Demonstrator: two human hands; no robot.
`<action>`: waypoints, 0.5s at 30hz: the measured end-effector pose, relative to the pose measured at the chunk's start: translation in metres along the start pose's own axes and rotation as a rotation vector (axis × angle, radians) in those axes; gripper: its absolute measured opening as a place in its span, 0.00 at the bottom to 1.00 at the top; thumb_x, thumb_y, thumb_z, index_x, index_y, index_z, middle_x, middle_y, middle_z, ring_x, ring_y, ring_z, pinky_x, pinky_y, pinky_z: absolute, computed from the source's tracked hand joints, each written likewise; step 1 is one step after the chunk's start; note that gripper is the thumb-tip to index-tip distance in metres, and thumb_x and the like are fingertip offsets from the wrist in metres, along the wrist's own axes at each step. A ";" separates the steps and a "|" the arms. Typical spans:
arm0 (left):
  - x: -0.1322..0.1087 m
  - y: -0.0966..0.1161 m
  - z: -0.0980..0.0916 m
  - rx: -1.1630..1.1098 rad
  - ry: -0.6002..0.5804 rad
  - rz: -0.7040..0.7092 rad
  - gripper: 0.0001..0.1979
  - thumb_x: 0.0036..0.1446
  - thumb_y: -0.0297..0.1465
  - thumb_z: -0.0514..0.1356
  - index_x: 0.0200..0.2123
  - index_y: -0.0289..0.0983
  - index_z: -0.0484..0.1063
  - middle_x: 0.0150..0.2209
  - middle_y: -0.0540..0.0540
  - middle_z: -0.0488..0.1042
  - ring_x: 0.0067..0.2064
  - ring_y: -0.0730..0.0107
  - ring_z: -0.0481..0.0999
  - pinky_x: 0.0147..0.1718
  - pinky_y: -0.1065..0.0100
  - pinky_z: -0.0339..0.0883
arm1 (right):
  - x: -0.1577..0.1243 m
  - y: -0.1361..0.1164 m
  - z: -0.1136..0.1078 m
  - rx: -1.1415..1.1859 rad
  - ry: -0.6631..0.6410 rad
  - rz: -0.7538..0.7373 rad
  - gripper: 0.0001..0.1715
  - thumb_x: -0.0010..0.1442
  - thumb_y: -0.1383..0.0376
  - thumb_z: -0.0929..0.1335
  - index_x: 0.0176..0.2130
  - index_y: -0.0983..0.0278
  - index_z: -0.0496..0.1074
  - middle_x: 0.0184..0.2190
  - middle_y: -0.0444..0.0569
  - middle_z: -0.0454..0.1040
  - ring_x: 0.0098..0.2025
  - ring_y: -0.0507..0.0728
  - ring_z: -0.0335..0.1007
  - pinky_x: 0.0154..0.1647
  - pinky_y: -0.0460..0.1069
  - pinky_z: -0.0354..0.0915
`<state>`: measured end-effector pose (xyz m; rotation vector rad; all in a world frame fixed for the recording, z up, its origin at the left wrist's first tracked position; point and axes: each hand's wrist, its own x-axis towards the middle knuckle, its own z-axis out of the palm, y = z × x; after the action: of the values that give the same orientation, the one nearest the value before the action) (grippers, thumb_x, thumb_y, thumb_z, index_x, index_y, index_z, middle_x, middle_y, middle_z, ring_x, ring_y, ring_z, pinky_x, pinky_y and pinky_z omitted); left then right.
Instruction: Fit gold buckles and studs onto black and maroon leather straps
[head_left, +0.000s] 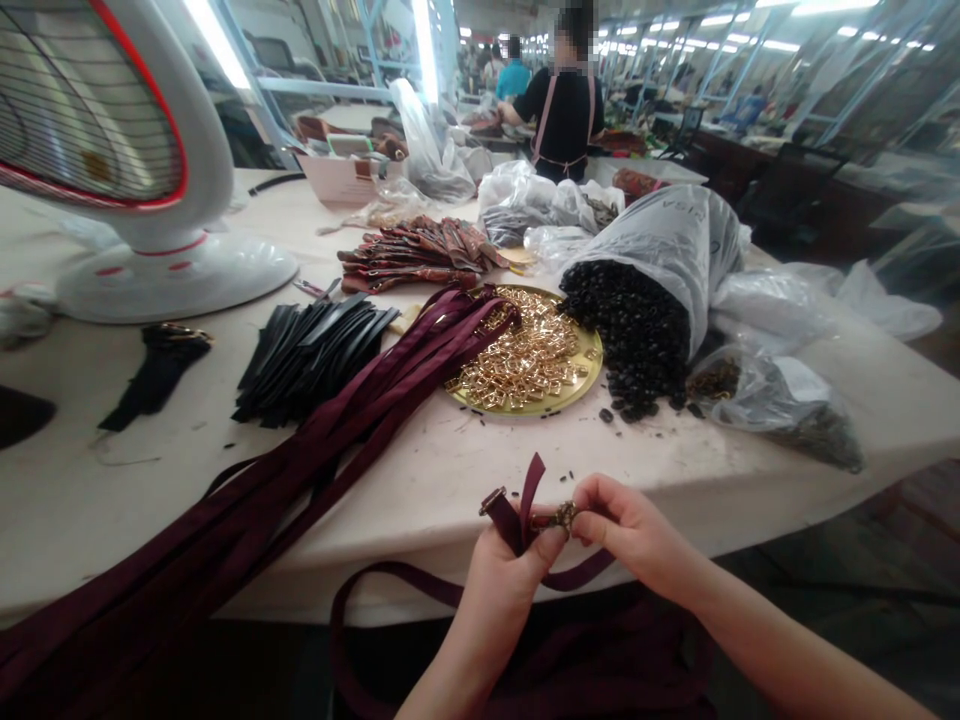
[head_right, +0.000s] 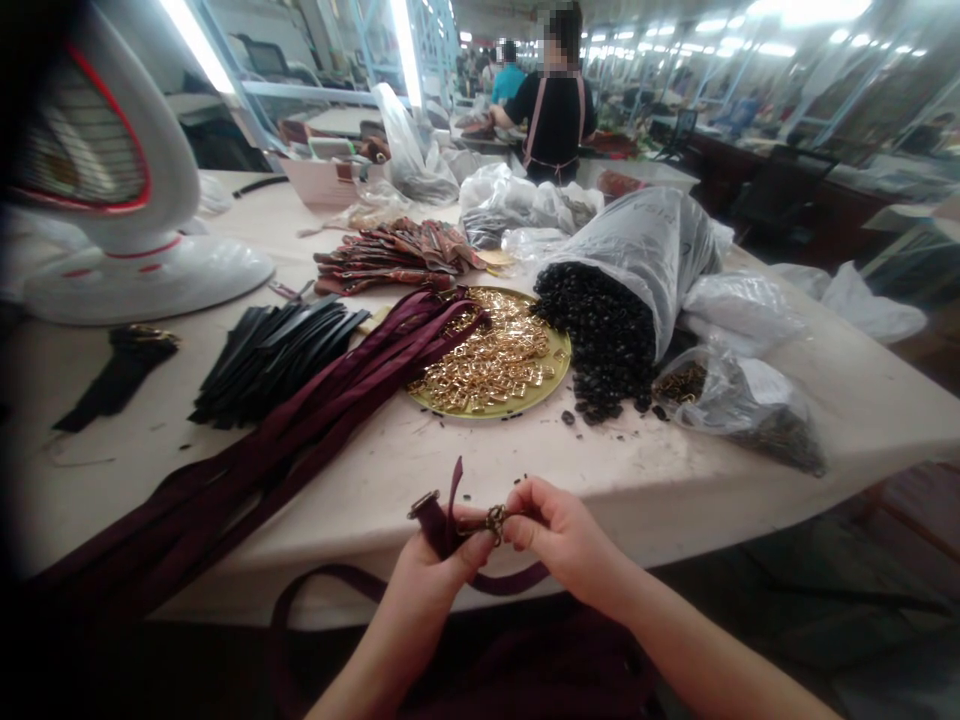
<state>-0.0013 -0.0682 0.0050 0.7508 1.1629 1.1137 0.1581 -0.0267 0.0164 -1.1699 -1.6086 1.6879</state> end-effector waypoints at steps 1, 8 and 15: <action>0.000 -0.001 0.000 -0.013 0.004 0.014 0.08 0.45 0.32 0.65 0.31 0.37 0.74 0.25 0.52 0.72 0.26 0.76 0.66 0.29 0.74 0.61 | 0.000 0.000 0.000 0.043 -0.013 0.017 0.10 0.55 0.61 0.67 0.31 0.65 0.63 0.24 0.40 0.63 0.27 0.48 0.57 0.28 0.44 0.56; 0.000 -0.003 -0.005 -0.026 -0.021 0.048 0.08 0.44 0.31 0.65 0.30 0.36 0.73 0.27 0.50 0.74 0.31 0.71 0.71 0.34 0.72 0.64 | -0.002 0.003 0.001 0.149 -0.026 0.085 0.12 0.53 0.60 0.69 0.31 0.65 0.64 0.24 0.41 0.65 0.27 0.48 0.59 0.29 0.44 0.58; -0.004 -0.004 -0.014 0.078 0.020 0.077 0.08 0.44 0.32 0.65 0.29 0.35 0.72 0.26 0.51 0.73 0.30 0.72 0.69 0.30 0.73 0.63 | -0.003 -0.005 -0.004 0.061 -0.029 0.059 0.08 0.53 0.63 0.69 0.33 0.64 0.67 0.27 0.42 0.68 0.29 0.49 0.62 0.31 0.44 0.60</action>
<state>-0.0136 -0.0743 -0.0012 0.8523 1.2080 1.1474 0.1625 -0.0262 0.0227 -1.1782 -1.5430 1.7859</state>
